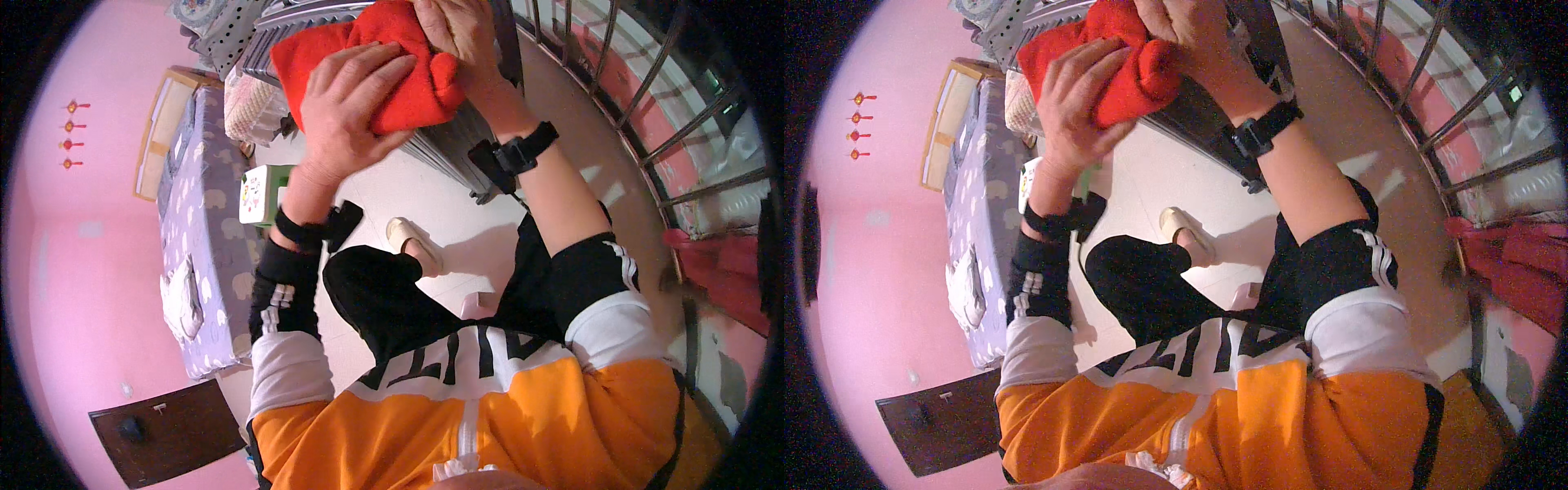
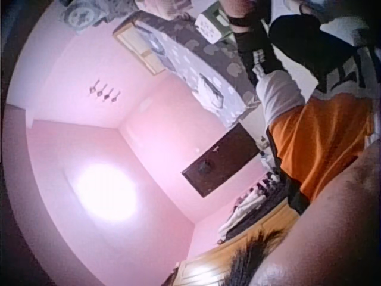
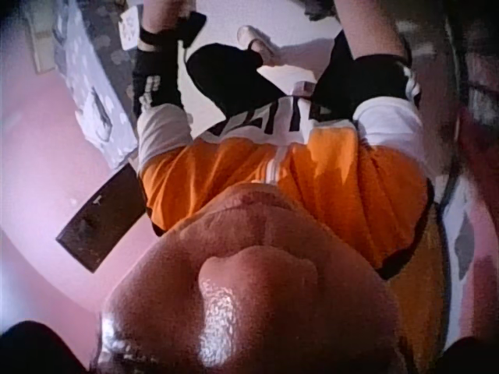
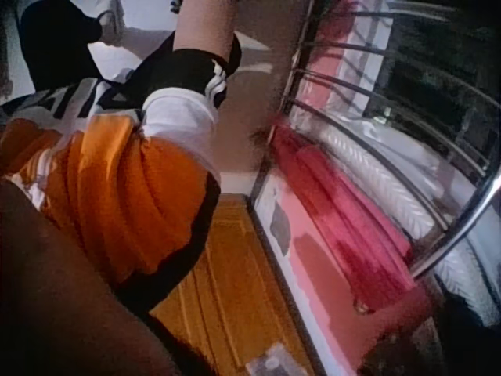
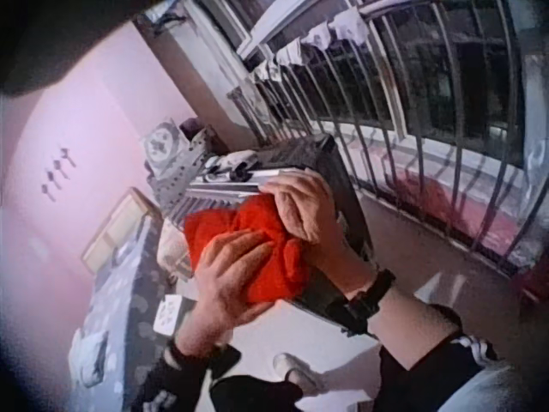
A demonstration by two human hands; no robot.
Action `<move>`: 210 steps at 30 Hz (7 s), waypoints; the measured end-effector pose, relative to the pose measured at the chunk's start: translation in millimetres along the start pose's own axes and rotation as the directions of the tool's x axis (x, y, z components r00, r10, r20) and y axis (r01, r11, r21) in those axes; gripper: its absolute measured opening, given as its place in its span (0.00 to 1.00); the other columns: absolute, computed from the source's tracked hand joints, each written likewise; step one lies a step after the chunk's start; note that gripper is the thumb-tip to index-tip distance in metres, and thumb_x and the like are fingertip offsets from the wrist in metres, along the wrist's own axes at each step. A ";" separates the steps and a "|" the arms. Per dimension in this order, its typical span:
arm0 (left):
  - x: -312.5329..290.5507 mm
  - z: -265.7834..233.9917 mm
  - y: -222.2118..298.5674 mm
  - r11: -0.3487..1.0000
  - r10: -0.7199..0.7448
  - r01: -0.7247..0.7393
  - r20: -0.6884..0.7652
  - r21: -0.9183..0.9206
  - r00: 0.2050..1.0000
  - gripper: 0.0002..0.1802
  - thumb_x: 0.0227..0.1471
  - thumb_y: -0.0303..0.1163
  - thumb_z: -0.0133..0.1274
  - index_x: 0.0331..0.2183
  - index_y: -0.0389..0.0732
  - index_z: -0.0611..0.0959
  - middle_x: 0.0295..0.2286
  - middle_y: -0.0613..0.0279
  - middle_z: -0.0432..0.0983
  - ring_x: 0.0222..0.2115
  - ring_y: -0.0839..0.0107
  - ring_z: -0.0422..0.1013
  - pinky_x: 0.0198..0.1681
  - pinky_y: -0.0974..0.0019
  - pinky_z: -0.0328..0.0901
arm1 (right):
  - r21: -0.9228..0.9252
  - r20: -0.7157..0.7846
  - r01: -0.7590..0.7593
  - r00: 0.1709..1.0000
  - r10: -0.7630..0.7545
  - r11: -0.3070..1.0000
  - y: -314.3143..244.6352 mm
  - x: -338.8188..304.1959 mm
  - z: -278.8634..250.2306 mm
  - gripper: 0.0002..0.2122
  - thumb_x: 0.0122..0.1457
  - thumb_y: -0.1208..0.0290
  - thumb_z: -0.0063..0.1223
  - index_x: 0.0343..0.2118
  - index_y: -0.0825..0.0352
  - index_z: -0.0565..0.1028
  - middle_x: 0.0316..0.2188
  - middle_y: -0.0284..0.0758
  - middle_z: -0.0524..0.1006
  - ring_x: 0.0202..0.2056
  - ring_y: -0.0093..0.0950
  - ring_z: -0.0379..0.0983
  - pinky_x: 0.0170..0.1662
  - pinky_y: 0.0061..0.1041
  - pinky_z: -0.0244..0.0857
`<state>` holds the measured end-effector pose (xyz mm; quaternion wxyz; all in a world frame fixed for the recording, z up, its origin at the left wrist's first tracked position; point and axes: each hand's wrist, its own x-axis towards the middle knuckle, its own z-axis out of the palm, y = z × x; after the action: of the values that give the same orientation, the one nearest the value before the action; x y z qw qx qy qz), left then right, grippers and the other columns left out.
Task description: The person wipes the exterior of a hard-shell suitcase with a red cloth, focusing on the handle, latches, and side panels. The person then wipes a metal bed frame with the same cloth.
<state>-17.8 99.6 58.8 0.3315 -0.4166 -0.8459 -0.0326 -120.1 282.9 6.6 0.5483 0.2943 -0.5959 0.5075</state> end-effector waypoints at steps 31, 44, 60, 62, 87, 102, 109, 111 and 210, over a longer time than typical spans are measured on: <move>-84.5 151.6 101.8 -0.652 -0.739 0.024 0.628 -0.758 -0.243 0.32 0.63 0.62 0.47 0.57 0.49 0.71 0.51 0.62 0.69 0.55 0.57 0.64 0.59 0.38 0.57 | -0.113 0.006 -0.014 1.000 0.015 0.994 4.9 -19.0 15.9 0.13 0.71 0.64 0.46 0.45 0.63 0.81 0.50 0.40 0.78 0.53 0.43 0.73 0.57 0.40 0.64; -42.5 107.6 59.3 0.903 -0.372 0.428 -0.530 -0.018 0.762 0.36 0.41 0.45 0.64 0.56 0.57 0.82 0.63 0.64 0.67 0.66 0.44 0.50 0.67 0.32 0.44 | -0.125 0.129 0.065 0.990 -0.048 0.990 4.3 -21.5 15.8 0.16 0.72 0.61 0.42 0.46 0.63 0.81 0.53 0.40 0.77 0.54 0.41 0.72 0.58 0.41 0.64; -98.6 52.7 112.4 0.085 -0.861 0.451 0.162 -0.888 0.481 0.34 0.41 0.24 0.60 0.54 0.39 0.78 0.56 0.54 0.71 0.58 0.57 0.68 0.64 0.56 0.60 | -0.165 0.272 0.000 0.961 0.045 0.986 -29.5 -11.8 -5.9 0.17 0.69 0.61 0.49 0.54 0.64 0.77 0.57 0.43 0.75 0.59 0.43 0.69 0.62 0.41 0.60; -101.5 22.8 107.4 -0.377 -0.787 0.072 0.360 -0.924 0.501 0.43 0.44 0.28 0.59 0.63 0.36 0.67 0.58 0.52 0.70 0.60 0.54 0.67 0.66 0.53 0.58 | -0.119 0.309 -0.091 0.943 0.124 0.989 -45.8 -9.6 -19.1 0.18 0.68 0.61 0.51 0.56 0.65 0.76 0.57 0.44 0.74 0.60 0.43 0.68 0.63 0.41 0.60; -68.6 32.9 133.4 -0.213 -0.776 0.228 0.307 -0.950 0.551 0.40 0.68 0.51 0.46 0.70 0.42 0.54 0.67 0.56 0.54 0.68 0.62 0.51 0.71 0.56 0.46 | 0.336 0.596 -0.681 0.689 0.412 0.651 -138.0 -119.0 -52.1 0.47 0.54 0.53 0.70 0.70 0.70 0.53 0.64 0.51 0.62 0.66 0.47 0.58 0.67 0.41 0.54; -27.6 40.3 -2.9 0.887 -0.448 0.461 -0.306 -0.032 0.840 0.26 0.60 0.40 0.54 0.57 0.41 0.76 0.58 0.49 0.69 0.61 0.48 0.61 0.66 0.48 0.50 | -0.337 0.178 -0.241 0.933 0.312 0.910 -39.5 -176.0 -8.0 0.31 0.56 0.64 0.63 0.60 0.72 0.65 0.53 0.51 0.70 0.54 0.52 0.65 0.58 0.49 0.58; -28.3 47.3 -5.8 0.877 -0.465 0.478 -0.331 -0.045 0.821 0.25 0.60 0.41 0.54 0.56 0.41 0.77 0.56 0.50 0.70 0.60 0.49 0.62 0.66 0.48 0.49 | -0.189 0.080 -0.924 0.322 0.943 0.332 -18.1 -327.3 -16.8 0.27 0.62 0.69 0.56 0.63 0.65 0.63 0.56 0.47 0.73 0.55 0.43 0.71 0.59 0.44 0.63; -28.1 47.0 -6.6 0.875 -0.471 0.482 -0.329 -0.052 0.819 0.25 0.59 0.41 0.54 0.56 0.41 0.77 0.56 0.50 0.70 0.60 0.49 0.62 0.66 0.48 0.50 | -0.036 0.124 -0.999 0.020 0.992 0.024 -11.9 -345.0 -17.7 0.25 0.65 0.66 0.55 0.63 0.63 0.64 0.56 0.45 0.73 0.55 0.42 0.71 0.57 0.45 0.67; -112.8 171.2 30.9 -0.265 -0.942 -0.147 0.289 -0.953 -0.172 0.33 0.65 0.33 0.41 0.69 0.46 0.58 0.49 0.61 0.74 0.37 0.72 0.71 0.41 0.65 0.71 | -0.228 0.380 0.296 0.904 -0.195 0.928 -75.5 -29.1 36.3 0.09 0.62 0.72 0.53 0.41 0.63 0.84 0.41 0.34 0.83 0.44 0.35 0.78 0.53 0.35 0.65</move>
<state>-37.9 99.4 -147.6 0.2908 0.1833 -0.3479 -0.8723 -57.8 219.8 4.3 0.5295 0.3728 -0.7073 0.2836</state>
